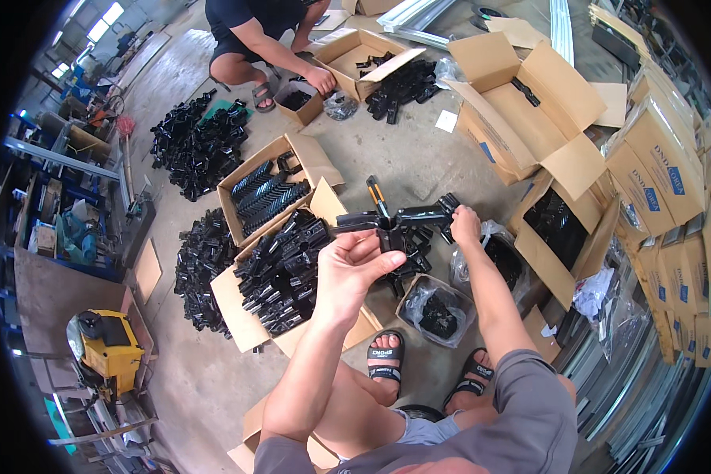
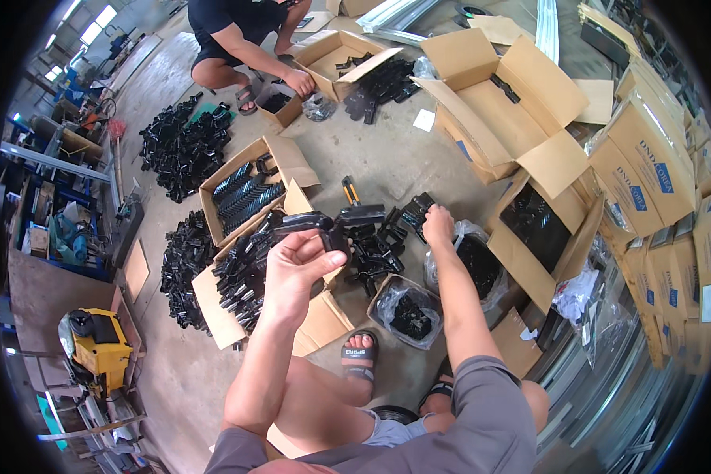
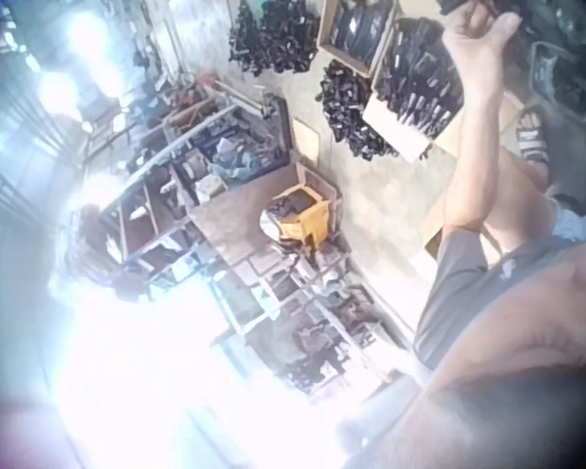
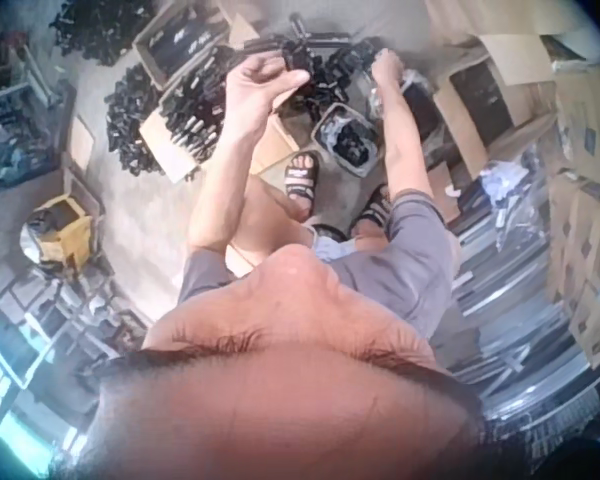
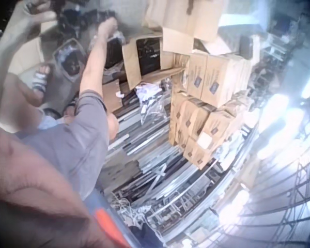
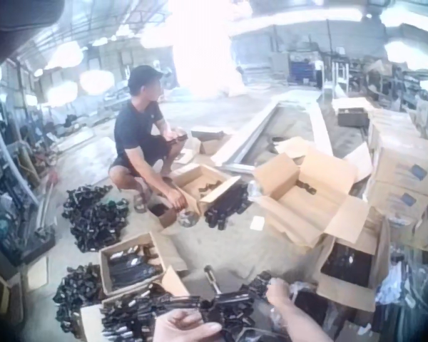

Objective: The person assembles black plastic components by hand, fitting smaller pieces into a main housing and placing completed units into a box.

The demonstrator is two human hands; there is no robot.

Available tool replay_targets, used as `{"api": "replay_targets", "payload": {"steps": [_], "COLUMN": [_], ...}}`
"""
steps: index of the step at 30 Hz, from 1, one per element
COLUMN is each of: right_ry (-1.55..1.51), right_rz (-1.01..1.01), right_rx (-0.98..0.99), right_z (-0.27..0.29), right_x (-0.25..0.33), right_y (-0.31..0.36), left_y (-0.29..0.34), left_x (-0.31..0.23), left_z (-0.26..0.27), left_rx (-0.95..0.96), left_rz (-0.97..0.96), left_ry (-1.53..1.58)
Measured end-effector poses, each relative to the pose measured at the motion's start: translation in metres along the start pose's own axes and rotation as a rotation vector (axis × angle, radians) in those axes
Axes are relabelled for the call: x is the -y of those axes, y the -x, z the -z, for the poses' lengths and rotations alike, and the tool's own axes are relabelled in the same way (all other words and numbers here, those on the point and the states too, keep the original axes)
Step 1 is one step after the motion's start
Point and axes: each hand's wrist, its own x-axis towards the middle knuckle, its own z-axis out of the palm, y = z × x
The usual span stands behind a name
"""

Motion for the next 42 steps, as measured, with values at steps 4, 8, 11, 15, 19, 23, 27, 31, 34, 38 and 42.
{"api": "replay_targets", "payload": {"steps": [4, 8, 11, 15, 19, 23, 27, 31, 34, 38, 42], "right_ry": [-1.014, -1.144, -1.092, -0.845, -0.736, -0.655, -0.752, -0.7, -0.691, -0.484, -0.472], "right_rz": [0.01, 0.024, 0.173, 0.318, 0.32, 0.276, 0.402, 0.384, 0.359, 0.475, 0.546], "right_rx": [-0.055, 0.104, 0.008, -0.026, 0.066, 0.119, 0.008, -0.079, -0.02, -0.013, 0.061], "right_z": [0.047, 0.207, 0.284, 0.334, 0.339, 0.348, 0.335, 0.329, 0.33, 0.316, 0.315], "right_x": [-0.008, 0.048, 0.052, 0.057, 0.057, 0.055, 0.045, 0.04, 0.034, 0.028, 0.027], "right_y": [-0.004, 0.079, 0.146, 0.221, 0.257, 0.273, 0.287, 0.29, 0.289, 0.291, 0.291], "left_y": [-0.008, 0.007, 0.009, 0.015, 0.032, 0.043, 0.047, 0.052, 0.058, 0.065, 0.065], "left_x": [0.012, 0.0, 0.007, 0.022, 0.031, 0.033, 0.035, 0.035, 0.026, 0.015, 0.018], "left_z": [0.001, -0.006, -0.019, -0.038, -0.06, -0.068, -0.069, -0.073, -0.074, -0.086, -0.093], "left_rx": [0.04, 0.044, 0.295, 0.45, 0.56, 0.606, 0.591, 0.6, 0.516, 0.433, 0.797], "left_rz": [-0.047, -0.051, 0.003, -0.025, -0.047, -0.038, -0.039, -0.026, -0.053, -0.853, -0.533], "left_ry": [-0.202, -0.504, -0.363, -0.426, -0.45, -0.437, -0.387, -0.339, -0.539, -0.981, -1.051]}}
